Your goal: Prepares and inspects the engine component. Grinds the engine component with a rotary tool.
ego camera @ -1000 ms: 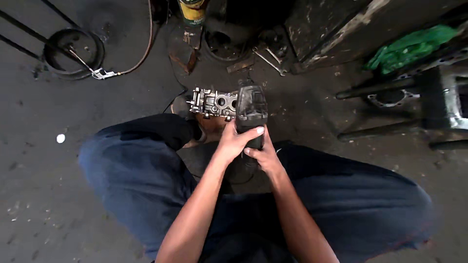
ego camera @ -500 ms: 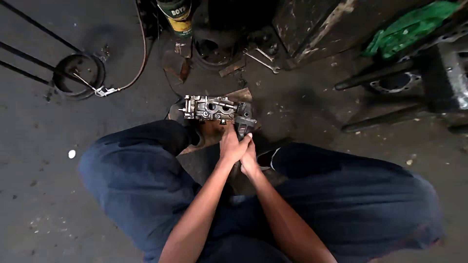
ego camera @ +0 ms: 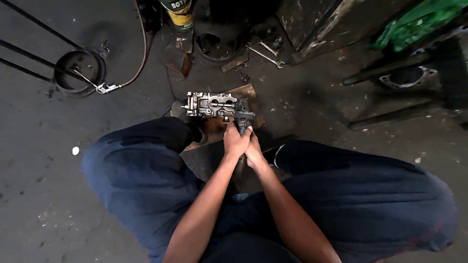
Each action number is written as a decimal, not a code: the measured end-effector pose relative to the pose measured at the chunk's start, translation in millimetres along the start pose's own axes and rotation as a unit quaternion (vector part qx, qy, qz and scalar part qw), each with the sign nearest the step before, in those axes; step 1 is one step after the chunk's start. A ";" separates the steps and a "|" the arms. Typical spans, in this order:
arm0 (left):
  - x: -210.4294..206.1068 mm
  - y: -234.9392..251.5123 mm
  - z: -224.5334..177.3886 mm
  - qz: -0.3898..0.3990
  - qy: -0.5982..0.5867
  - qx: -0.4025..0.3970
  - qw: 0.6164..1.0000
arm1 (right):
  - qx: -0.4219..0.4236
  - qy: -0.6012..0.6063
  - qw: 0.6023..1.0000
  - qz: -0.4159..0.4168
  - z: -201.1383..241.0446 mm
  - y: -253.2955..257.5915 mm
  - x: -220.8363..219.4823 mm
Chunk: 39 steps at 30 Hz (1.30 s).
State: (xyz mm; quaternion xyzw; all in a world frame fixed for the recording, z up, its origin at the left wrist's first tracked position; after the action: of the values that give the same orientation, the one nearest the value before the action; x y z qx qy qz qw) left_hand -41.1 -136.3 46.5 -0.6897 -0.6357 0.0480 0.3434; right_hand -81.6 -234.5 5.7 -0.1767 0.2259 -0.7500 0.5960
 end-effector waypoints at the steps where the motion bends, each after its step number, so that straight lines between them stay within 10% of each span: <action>1: 0.3 2.0 -0.4 0.003 0.005 -0.004 1.000 | 0.005 0.008 1.000 -0.001 -1.5 1.0 -1.5; 39: -2.2 2.6 -4.3 -0.004 -0.046 0.005 0.999 | -0.036 -0.053 0.998 0.014 12.1 3.5 7.7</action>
State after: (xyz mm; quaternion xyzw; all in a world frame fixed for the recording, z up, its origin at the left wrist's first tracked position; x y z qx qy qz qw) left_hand -37.2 -139.9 47.5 -0.6827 -0.6530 0.0818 0.3177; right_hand -74.0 -244.2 13.8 -0.2343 0.2234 -0.7225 0.6110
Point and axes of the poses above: each hand's wrist, its own y-axis towards the middle knuckle, its own x-axis out of the back of the hand, z = x × y, the point moved 10 cm from there along y, towards the middle knuckle, and after that the axes turned 4 degrees about -y, right-handed, at the moved point
